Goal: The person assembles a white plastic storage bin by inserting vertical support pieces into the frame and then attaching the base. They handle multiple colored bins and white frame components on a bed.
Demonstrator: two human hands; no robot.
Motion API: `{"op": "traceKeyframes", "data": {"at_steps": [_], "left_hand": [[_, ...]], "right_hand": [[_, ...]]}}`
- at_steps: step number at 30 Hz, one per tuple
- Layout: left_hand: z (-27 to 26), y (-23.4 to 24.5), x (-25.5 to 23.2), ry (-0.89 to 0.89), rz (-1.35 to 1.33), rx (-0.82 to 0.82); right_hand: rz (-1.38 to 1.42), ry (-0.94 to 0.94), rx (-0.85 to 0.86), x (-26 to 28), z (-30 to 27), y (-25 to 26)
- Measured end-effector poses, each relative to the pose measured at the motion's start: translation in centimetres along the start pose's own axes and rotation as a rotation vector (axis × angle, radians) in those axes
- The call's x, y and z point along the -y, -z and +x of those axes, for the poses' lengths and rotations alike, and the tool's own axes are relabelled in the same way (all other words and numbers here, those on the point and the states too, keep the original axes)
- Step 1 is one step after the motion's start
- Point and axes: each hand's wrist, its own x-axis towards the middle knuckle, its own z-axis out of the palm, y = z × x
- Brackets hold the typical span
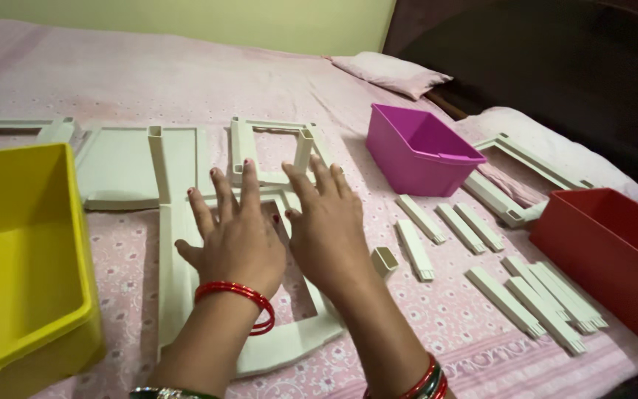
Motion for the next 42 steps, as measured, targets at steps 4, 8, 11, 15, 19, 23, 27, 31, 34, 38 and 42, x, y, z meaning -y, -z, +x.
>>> {"op": "traceKeyframes", "data": {"at_steps": [4, 8, 11, 15, 19, 23, 27, 31, 34, 38, 42], "left_hand": [[-1.3, -0.2, -2.6, -0.030, 0.029, 0.026], [-2.2, -0.9, -5.5, -0.057, 0.038, -0.019], [-2.5, -1.2, -8.2, -0.096, 0.041, -0.043], [-2.9, -2.2, -12.4, -0.126, 0.058, -0.005], [-3.3, -4.1, -15.9, -0.205, 0.037, -0.019], [-3.8, -6.9, -18.3, -0.291, 0.047, -0.017], [-3.8, -10.2, -20.4, -0.334, 0.033, 0.000], [-3.8, -13.5, -21.7, -0.328, 0.032, 0.067], [-3.7, -15.8, -22.0, -0.267, 0.027, 0.156], [-3.5, -19.2, -21.6, -0.211, 0.075, 0.214], [-3.1, -22.1, -20.9, -0.140, 0.099, 0.287]], "right_hand": [[-0.061, -0.027, -0.018, -1.4, -0.6, 2.6], [-0.109, -0.068, 0.020, -3.4, -0.8, 4.8], [-0.112, -0.094, 0.041, -5.3, -1.0, 6.5], [-0.127, -0.126, 0.037, -8.4, -1.4, 8.6], [-0.125, -0.173, 0.026, -11.5, -1.9, 10.2], [-0.159, -0.211, 0.031, -14.3, -2.7, 11.3], [-0.153, -0.275, 0.069, -17.5, -3.8, 11.7], [-0.185, -0.327, 0.117, -20.5, -5.1, 11.1], [-0.203, -0.356, 0.154, -22.4, -6.0, 10.0], [-0.203, -0.404, 0.222, -25.0, -7.5, 7.8], [-0.181, -0.422, 0.261, -27.0, -9.1, 5.4]]}}
